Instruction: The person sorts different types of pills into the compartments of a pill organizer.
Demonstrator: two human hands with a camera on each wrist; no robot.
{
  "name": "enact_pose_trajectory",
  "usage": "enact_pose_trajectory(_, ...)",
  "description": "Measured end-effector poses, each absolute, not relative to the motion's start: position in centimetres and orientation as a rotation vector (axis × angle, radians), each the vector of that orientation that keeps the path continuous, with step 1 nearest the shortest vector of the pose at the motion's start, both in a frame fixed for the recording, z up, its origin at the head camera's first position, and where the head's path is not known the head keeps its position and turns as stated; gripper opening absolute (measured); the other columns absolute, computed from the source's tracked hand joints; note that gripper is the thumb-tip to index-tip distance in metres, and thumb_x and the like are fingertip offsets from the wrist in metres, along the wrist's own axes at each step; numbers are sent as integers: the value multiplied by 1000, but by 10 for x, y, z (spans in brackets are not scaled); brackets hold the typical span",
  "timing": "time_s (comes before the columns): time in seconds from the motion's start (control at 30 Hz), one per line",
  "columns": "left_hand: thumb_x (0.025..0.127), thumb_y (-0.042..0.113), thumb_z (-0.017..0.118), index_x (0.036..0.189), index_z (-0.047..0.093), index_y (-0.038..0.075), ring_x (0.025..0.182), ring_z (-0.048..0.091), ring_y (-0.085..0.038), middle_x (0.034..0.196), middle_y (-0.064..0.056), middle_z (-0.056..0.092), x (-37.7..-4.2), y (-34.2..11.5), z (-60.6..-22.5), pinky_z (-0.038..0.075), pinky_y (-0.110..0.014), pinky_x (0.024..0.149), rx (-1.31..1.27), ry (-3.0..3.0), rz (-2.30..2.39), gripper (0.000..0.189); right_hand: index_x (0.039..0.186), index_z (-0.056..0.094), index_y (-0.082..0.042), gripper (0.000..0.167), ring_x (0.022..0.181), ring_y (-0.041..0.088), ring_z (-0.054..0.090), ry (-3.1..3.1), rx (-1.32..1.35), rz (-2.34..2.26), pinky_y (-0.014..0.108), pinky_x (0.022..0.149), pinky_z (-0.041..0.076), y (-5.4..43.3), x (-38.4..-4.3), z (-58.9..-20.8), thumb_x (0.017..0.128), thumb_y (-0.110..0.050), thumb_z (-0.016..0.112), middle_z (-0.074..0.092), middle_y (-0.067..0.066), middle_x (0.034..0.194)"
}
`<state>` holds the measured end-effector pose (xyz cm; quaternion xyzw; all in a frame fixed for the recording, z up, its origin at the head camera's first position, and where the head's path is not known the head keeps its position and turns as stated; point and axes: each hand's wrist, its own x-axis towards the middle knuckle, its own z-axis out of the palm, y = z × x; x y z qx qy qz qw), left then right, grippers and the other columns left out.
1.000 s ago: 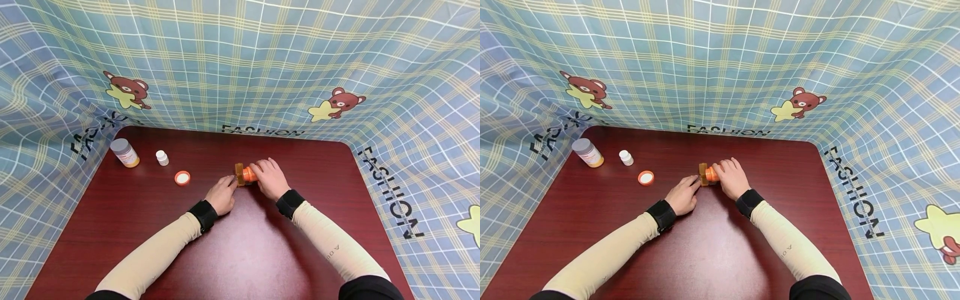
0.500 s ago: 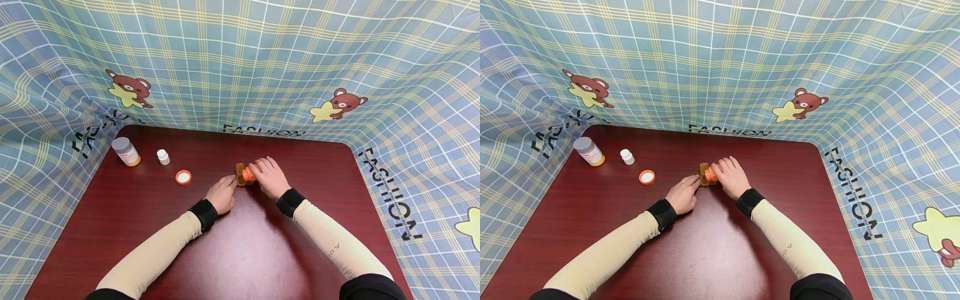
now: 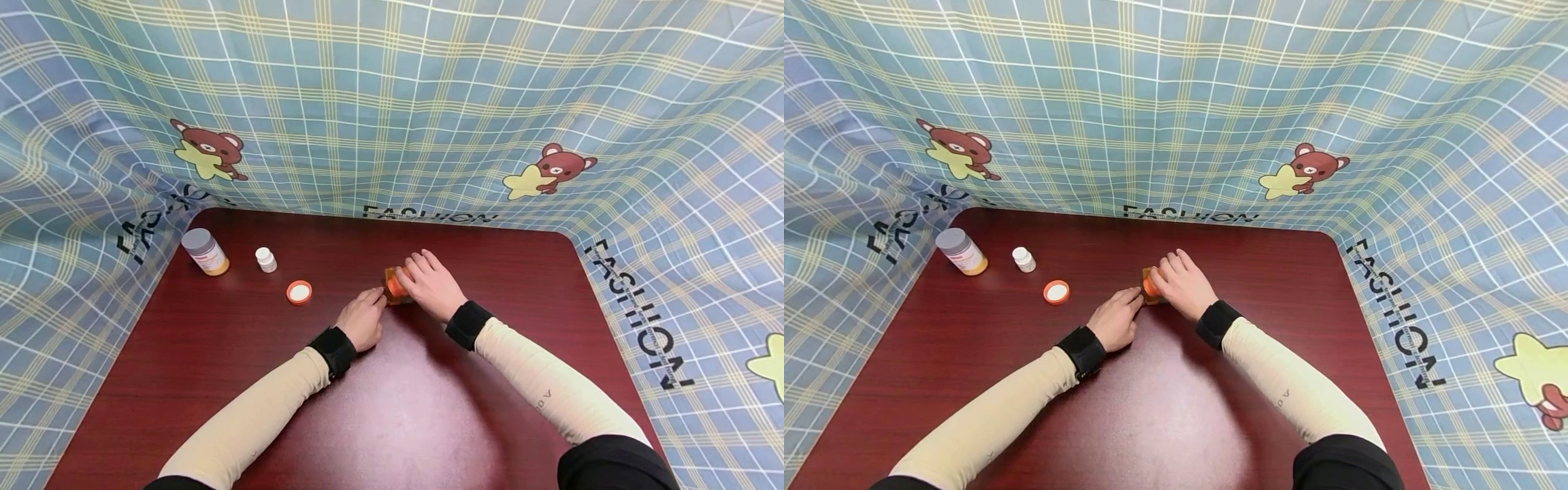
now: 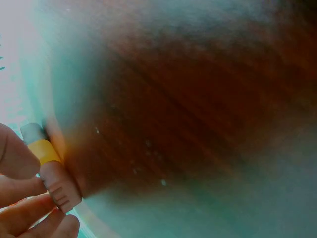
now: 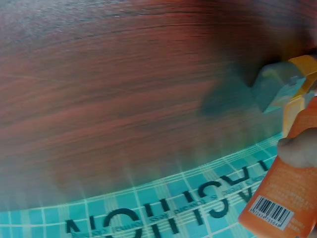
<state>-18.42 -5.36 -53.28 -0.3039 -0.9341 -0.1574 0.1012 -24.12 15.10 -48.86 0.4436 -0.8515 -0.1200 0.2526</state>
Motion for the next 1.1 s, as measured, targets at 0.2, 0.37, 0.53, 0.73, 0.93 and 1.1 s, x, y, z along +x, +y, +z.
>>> enact_pose_trajectory(0.2, 67, 4, 62, 113, 63, -6, 119, 51, -35, 127, -23, 55, -184, -54, -533, 43, -40, 99, -896, -2766, -453, 47, 117, 62, -8, 30, 115, 38, 51, -2287, 1247, -427, 49, 107, 31, 144, -240, -487, 89, -11, 55, 59, 17, 113)
enact_pose_trajectory(0.37, 67, 3, 60, 114, 63, -6, 119, 51, -34, 126, -22, 55, -184, -54, -533, 43, -40, 98, -902, -2767, -450, 48, 120, 62, -8, 31, 118, 39, 49, -2228, 1286, -470, 48, 108, 30, 141, -241, -487, 91, -12, 52, 58, 18, 118)
enact_pose_trajectory(0.53, 66, 3, 61, 113, 64, -6, 116, 52, -34, 124, -21, 57, -184, -55, -534, 43, -40, 98, -902, -2754, -435, 48, 122, 61, -9, 31, 119, 40, 48, -2167, 1324, -491, 48, 108, 30, 140, -243, -485, 94, -13, 49, 58, 18, 121)
enact_pose_trajectory(0.73, 65, 4, 62, 111, 65, -4, 113, 53, -32, 117, -18, 58, -186, -55, -536, 44, -40, 97, -912, -2735, -430, 46, 126, 59, -9, 34, 123, 39, 45, -2159, 1350, -532, 48, 110, 27, 138, -243, -483, 94, -11, 50, 56, 17, 125)
enact_pose_trajectory(0.93, 62, 5, 62, 108, 66, -2, 111, 53, -32, 114, -16, 58, -187, -55, -537, 44, -39, 96, -920, -2721, -424, 46, 126, 60, -9, 34, 126, 38, 44, -2128, 1366, -580, 47, 111, 25, 137, -240, -481, 93, -12, 51, 55, 17, 127)
enact_pose_trajectory(1.1, 62, 3, 61, 107, 66, -3, 112, 53, -32, 114, -17, 58, -187, -55, -537, 43, -39, 97, -925, -2725, -428, 46, 128, 58, -9, 34, 130, 37, 40, -2145, 1356, -623, 46, 114, 19, 137, -239, -482, 96, -11, 44, 53, 16, 131)
